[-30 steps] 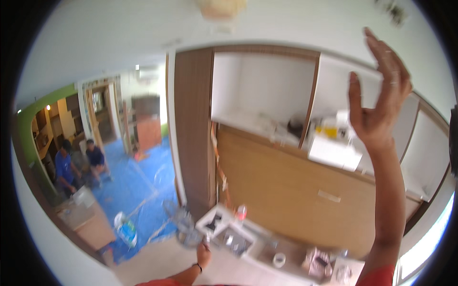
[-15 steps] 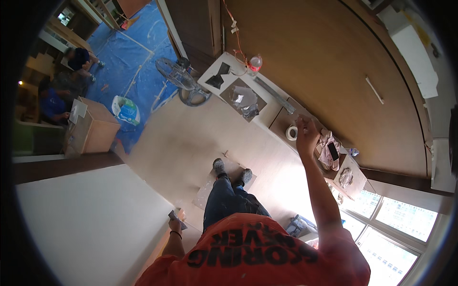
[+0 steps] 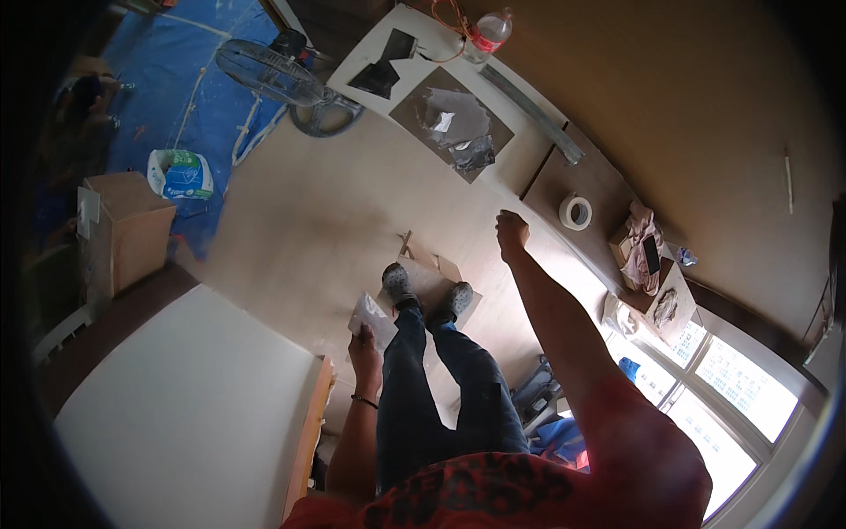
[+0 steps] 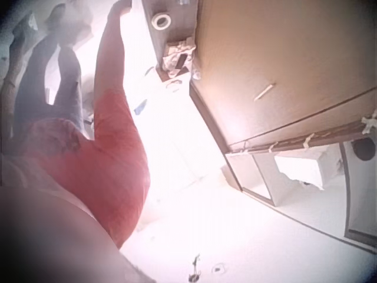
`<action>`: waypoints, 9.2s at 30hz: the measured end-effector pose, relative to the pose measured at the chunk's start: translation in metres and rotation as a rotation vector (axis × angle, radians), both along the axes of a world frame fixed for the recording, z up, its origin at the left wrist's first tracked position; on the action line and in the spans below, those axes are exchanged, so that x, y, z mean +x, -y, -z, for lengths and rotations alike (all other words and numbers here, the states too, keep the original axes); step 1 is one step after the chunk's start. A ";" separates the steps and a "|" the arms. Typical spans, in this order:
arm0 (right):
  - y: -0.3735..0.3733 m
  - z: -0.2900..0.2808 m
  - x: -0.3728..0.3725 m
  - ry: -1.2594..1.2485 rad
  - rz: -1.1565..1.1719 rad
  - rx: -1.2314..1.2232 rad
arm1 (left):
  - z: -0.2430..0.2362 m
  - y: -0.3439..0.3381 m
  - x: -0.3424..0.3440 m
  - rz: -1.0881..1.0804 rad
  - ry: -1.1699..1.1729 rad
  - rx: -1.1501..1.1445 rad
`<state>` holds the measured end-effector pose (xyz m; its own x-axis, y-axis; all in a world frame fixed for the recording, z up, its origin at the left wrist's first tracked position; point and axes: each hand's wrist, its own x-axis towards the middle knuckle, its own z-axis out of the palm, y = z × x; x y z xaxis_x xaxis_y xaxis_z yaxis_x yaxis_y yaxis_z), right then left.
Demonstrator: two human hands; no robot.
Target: The person applies mesh joint tape to ceiling seams and smooths it with a putty knife. They repeatedly load compound onto the knife, press the tape into the seam, and scrape the surface flat. The room is under renovation with blue floor protection and other workers visible in the background.
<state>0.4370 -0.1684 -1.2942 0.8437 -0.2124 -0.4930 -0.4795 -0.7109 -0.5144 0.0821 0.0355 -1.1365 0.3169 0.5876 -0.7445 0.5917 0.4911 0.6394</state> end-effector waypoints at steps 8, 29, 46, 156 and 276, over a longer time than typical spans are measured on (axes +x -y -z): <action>-0.064 0.129 0.088 0.145 -0.047 -0.183 | 0.097 0.014 0.056 0.241 0.014 0.142; -0.059 0.176 0.139 0.116 0.016 -0.040 | 0.329 -0.094 0.444 1.405 0.144 1.595; 0.033 0.076 0.039 0.101 0.594 1.130 | 0.263 -0.063 0.434 1.455 0.023 1.038; 0.140 -0.752 -0.233 1.167 0.727 1.247 | -0.905 0.103 0.204 -0.398 2.300 0.861; 0.217 -0.772 -0.316 1.178 0.997 1.427 | -0.589 0.204 0.149 0.827 1.080 -0.472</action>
<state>0.1211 -0.3857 -0.5225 0.6707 -0.7304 -0.1289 0.5245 0.5899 -0.6140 0.2312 -0.1688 -0.5475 0.9631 -0.2692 0.0056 0.1465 0.5412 0.8280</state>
